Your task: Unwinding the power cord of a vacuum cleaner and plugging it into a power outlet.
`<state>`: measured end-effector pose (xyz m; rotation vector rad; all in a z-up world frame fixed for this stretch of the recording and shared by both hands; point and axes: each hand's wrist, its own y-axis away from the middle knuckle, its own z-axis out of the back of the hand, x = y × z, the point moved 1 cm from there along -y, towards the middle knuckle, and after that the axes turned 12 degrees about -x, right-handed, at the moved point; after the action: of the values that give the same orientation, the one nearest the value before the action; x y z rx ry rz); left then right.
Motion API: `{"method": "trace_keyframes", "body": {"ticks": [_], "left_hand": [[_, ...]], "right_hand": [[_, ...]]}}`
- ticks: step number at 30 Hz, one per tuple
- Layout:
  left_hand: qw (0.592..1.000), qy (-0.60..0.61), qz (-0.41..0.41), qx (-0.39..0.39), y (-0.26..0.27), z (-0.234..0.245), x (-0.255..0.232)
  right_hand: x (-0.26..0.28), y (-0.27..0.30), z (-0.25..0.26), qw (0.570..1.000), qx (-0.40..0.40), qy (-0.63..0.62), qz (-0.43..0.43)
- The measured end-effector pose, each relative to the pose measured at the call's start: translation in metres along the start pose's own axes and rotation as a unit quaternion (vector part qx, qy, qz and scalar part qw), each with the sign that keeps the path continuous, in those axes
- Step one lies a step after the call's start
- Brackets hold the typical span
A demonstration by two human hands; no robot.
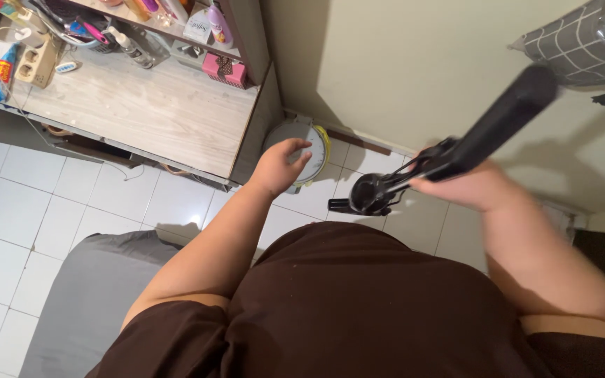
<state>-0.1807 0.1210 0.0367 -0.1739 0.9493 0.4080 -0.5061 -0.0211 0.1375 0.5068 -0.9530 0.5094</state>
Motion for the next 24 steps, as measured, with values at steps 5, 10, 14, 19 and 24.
{"method": "trace_keyframes", "body": {"ticks": [5, 10, 14, 19, 24], "left_hand": [[0.999, 0.027, -0.017, -0.04, -0.012, 0.018, -0.014], [0.997, 0.051, 0.019, -0.057, -0.015, 0.042, -0.029], [0.993, 0.093, 0.02, -0.073, -0.014, 0.054, -0.029], [0.989, 0.109, 0.025, -0.095, -0.005, 0.065, -0.019], [0.985, 0.106, 0.058, -0.12, 0.009, 0.082, -0.018]], "right_hand": [[0.076, 0.011, 0.062, 0.992, -0.07, -0.009, 0.107], [0.122, -0.004, 0.095, 0.974, -0.126, 0.118, 0.144], [0.139, -0.025, 0.1, 0.98, -0.173, 0.016, 0.096], [0.175, -0.047, 0.077, 0.976, -0.187, -0.047, 0.099], [0.178, -0.078, 0.057, 0.969, -0.202, -0.069, 0.126]]}}
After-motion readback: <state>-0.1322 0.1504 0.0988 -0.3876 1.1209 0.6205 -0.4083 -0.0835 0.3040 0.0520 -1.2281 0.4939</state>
